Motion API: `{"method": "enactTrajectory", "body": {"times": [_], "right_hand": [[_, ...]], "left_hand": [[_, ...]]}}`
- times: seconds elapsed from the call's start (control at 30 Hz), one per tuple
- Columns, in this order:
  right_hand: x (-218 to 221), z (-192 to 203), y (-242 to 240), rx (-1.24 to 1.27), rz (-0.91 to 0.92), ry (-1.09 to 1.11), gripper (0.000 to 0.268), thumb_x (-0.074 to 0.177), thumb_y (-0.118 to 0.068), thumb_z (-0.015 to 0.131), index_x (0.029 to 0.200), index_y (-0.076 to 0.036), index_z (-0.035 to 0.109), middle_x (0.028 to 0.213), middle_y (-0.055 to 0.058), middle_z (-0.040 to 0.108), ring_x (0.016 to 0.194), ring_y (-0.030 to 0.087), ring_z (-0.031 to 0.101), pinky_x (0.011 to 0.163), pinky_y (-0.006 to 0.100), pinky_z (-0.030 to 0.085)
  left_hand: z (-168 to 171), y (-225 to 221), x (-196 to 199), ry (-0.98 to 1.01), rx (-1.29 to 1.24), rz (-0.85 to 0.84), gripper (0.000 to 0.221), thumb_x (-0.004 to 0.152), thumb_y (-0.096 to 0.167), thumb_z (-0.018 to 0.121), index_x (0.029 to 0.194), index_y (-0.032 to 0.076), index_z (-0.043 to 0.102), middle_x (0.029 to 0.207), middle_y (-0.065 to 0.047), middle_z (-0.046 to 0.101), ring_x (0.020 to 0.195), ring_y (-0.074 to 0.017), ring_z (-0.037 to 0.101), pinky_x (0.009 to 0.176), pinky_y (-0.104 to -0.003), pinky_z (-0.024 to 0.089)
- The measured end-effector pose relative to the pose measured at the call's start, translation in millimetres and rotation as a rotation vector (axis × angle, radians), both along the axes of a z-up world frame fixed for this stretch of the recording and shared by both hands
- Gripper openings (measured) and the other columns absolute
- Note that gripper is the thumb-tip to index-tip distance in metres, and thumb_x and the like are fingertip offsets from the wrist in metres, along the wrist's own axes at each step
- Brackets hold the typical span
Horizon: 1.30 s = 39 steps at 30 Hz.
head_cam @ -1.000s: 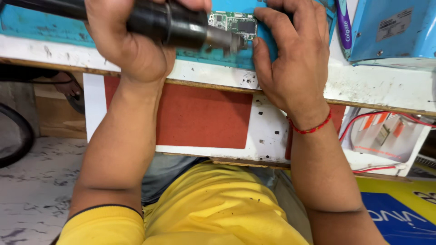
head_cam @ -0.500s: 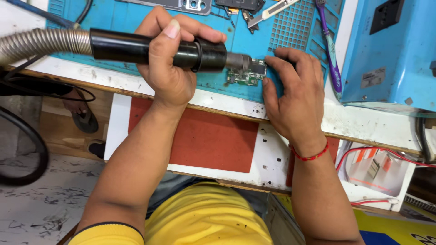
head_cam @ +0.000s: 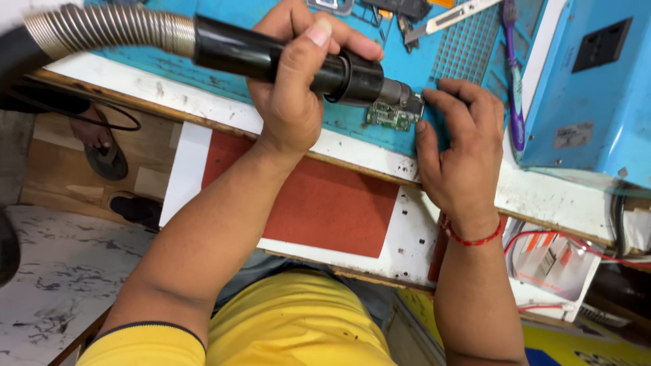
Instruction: The person uses a heat gun to heat a specific area on a mobile phone motherboard while holding the component in place.
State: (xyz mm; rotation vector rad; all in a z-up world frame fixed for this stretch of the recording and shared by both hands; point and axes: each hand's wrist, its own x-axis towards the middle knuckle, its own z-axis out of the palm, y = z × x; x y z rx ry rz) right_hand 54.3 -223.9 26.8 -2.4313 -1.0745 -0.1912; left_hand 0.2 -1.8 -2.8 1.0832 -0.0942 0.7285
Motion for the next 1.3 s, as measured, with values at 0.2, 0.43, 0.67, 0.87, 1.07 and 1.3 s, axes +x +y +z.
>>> {"method": "enactTrajectory", "body": {"times": [0.2,0.43,0.67,0.87,1.07,1.3], "right_hand": [[0.2,0.3,0.1,0.005,-0.012,0.009,0.029,0.097,-0.002,0.073,0.125,-0.002,0.068,0.138,0.016,0.06,0.131,0.037,0.054,0.114,0.045,0.045],[0.0,5.7,5.4,0.004,-0.03,0.021,0.035,0.093,-0.002,0.074,0.127,-0.002,0.069,0.135,0.016,0.061,0.128,0.038,0.054,0.111,0.046,0.045],[-0.7,3.3,3.7,-0.009,-0.026,0.022,0.035,0.096,-0.002,0.074,0.13,-0.003,0.068,0.137,0.016,0.06,0.129,0.037,0.055,0.112,0.046,0.045],[-0.7,4.9,3.8,-0.01,-0.034,0.03,0.035,0.094,-0.001,0.073,0.129,-0.003,0.068,0.136,0.016,0.061,0.127,0.037,0.055,0.111,0.046,0.045],[-1.4,5.0,4.1,-0.01,-0.028,0.016,0.035,0.095,-0.002,0.074,0.129,-0.003,0.068,0.136,0.016,0.06,0.128,0.038,0.055,0.112,0.046,0.045],[-0.3,5.8,3.6,0.007,-0.026,0.025,0.035,0.095,-0.002,0.074,0.129,-0.003,0.068,0.137,0.015,0.061,0.128,0.037,0.055,0.112,0.045,0.046]], "left_hand": [[2.0,-1.2,0.4,-0.024,0.027,0.046,0.019,0.107,0.018,0.049,0.096,0.003,0.047,0.094,-0.022,0.073,0.08,-0.0195,0.069,0.084,-0.033,0.059],[3.3,-2.1,0.1,0.012,0.064,0.007,0.025,0.109,0.022,0.052,0.093,0.003,0.048,0.094,-0.021,0.075,0.078,-0.0153,0.068,0.08,-0.03,0.057],[3.4,-3.1,-5.0,0.017,0.166,0.02,0.028,0.109,0.024,0.053,0.093,0.002,0.049,0.095,-0.019,0.075,0.081,-0.0144,0.067,0.08,-0.028,0.055],[4.7,-3.0,-7.2,0.011,0.021,-0.107,0.028,0.108,0.024,0.052,0.091,0.003,0.047,0.094,-0.021,0.075,0.08,-0.0173,0.069,0.083,-0.03,0.057],[0.6,-4.1,-4.9,0.005,0.067,0.054,0.025,0.108,0.022,0.051,0.092,0.003,0.046,0.092,-0.023,0.075,0.076,-0.0171,0.069,0.079,-0.03,0.059],[8.5,-0.2,3.0,-0.048,0.068,0.015,0.023,0.104,0.022,0.051,0.091,0.004,0.046,0.093,-0.02,0.074,0.074,-0.0162,0.069,0.075,-0.029,0.058]]}}
